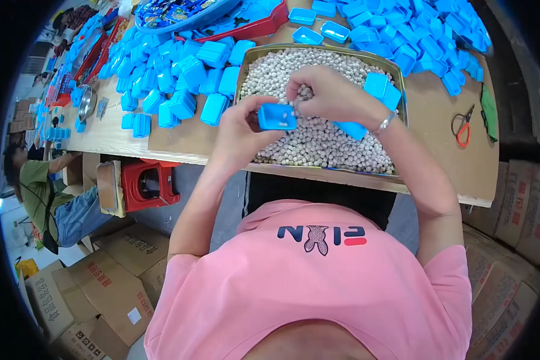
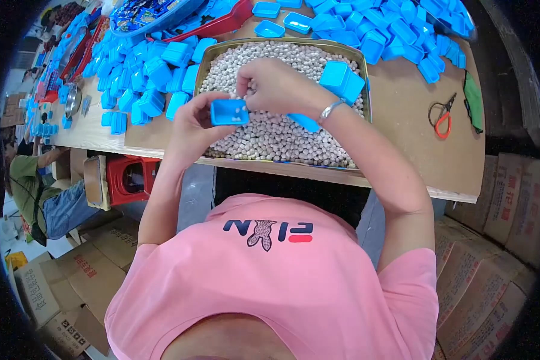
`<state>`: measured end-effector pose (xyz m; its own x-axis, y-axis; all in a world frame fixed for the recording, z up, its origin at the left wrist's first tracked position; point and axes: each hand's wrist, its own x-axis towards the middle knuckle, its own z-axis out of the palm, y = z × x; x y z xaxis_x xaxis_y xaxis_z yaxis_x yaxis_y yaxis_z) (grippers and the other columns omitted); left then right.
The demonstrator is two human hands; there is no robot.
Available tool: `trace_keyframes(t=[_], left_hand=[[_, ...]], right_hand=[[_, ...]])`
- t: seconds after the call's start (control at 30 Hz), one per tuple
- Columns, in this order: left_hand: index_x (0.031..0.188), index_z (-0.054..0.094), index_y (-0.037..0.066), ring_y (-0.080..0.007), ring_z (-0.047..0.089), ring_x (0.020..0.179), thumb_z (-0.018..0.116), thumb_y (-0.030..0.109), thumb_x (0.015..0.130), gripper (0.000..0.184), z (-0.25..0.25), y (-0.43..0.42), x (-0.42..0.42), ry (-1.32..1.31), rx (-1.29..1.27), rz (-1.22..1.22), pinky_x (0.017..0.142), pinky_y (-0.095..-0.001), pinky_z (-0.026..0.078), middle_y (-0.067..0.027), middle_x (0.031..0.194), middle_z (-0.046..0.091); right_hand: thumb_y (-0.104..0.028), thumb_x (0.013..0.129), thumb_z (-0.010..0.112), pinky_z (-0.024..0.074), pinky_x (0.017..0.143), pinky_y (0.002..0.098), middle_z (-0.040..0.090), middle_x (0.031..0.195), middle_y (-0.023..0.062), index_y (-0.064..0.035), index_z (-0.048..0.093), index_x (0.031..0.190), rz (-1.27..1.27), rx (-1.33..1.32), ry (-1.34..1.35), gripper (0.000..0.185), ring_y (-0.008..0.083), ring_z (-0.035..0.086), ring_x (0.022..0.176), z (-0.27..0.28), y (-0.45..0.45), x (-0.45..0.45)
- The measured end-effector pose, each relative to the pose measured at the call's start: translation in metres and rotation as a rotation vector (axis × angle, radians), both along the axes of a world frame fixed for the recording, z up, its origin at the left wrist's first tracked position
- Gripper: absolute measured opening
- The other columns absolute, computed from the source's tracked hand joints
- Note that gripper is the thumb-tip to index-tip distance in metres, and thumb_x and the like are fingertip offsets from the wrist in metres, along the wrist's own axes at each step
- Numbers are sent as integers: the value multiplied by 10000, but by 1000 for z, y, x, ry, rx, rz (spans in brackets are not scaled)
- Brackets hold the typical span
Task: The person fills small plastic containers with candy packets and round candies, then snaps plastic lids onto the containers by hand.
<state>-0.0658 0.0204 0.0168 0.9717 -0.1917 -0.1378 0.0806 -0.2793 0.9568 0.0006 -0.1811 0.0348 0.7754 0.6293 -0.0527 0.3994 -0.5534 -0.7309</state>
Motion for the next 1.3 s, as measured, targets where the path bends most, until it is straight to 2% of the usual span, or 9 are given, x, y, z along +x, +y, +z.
trace_keyframes(t=[0.07, 0.2, 0.4, 0.7, 0.87, 1.07, 1.2, 1.23, 1.3], left_hand=[[1128, 608, 4, -119, 618, 793, 728, -93, 696, 459, -4, -5, 1, -4, 20, -2, 741, -220, 518, -66, 930, 668], [1183, 598, 42, -108, 620, 847, 728, -113, 690, 533, -19, -10, 2, 18, -294, 8, 718, -200, 516, -67, 995, 668], [1203, 579, 47, -113, 630, 868, 711, -137, 679, 571, -12, -4, -1, 21, -373, -9, 730, -202, 521, -73, 1027, 669], [1198, 557, 51, -110, 634, 893, 676, -159, 689, 563, -7, -8, 4, 191, -651, -59, 770, -221, 532, -65, 1027, 659], [1186, 562, 44, -111, 631, 878, 679, -151, 684, 552, -8, -10, 7, 45, -456, -63, 759, -225, 531, -68, 1022, 661], [1166, 568, 27, -115, 631, 855, 684, -142, 676, 531, -12, -15, 12, 78, -440, -68, 734, -227, 530, -75, 1019, 660], [1129, 585, 8, -115, 625, 818, 704, -123, 672, 491, -7, -30, 7, 159, -446, -150, 708, -223, 525, -77, 970, 666], [1129, 585, 8, -115, 625, 818, 704, -123, 672, 491, -6, -32, 6, 156, -443, -144, 708, -223, 525, -77, 970, 666], [1107, 596, 3, -115, 622, 804, 714, -113, 669, 468, -4, -39, 7, 110, -413, -133, 701, -227, 523, -75, 943, 667]], right_hand=[[-66, 714, 705, 498, 662, 300, 596, 896, 66, -41, 640, 955, 5, 32, 63, 251, 208, 581, 755, 3, 2, -7], [3, 747, 655, 473, 626, 248, 631, 880, 44, -19, 654, 945, -37, 248, -238, 200, 150, 565, 723, 8, 10, -29], [52, 777, 610, 468, 637, 232, 650, 930, 35, -4, 660, 948, -214, 431, -96, 187, 124, 555, 708, 7, -21, -22], [43, 795, 606, 467, 678, 227, 649, 1011, 41, -18, 639, 998, -249, 165, -61, 215, 110, 569, 759, -7, -37, -15], [33, 773, 633, 476, 734, 259, 641, 1053, 53, -32, 616, 1076, -228, 3, -153, 310, 152, 586, 841, -6, -46, -40], [21, 747, 668, 487, 804, 299, 631, 1105, 69, -49, 587, 1173, -203, -249, -275, 439, 204, 606, 943, 1, -67, -63], [11, 711, 707, 492, 861, 338, 618, 1159, 86, -55, 597, 1215, -223, 572, 330, 520, 255, 601, 1015, -1, -70, -54], [11, 711, 707, 492, 861, 338, 618, 1159, 86, -55, 597, 1215, -215, 574, 330, 520, 255, 601, 1015, 0, -66, -55], [14, 701, 718, 490, 872, 335, 613, 1175, 93, -56, 601, 1226, -171, 404, 18, 542, 252, 598, 1021, 5, -58, -58]])
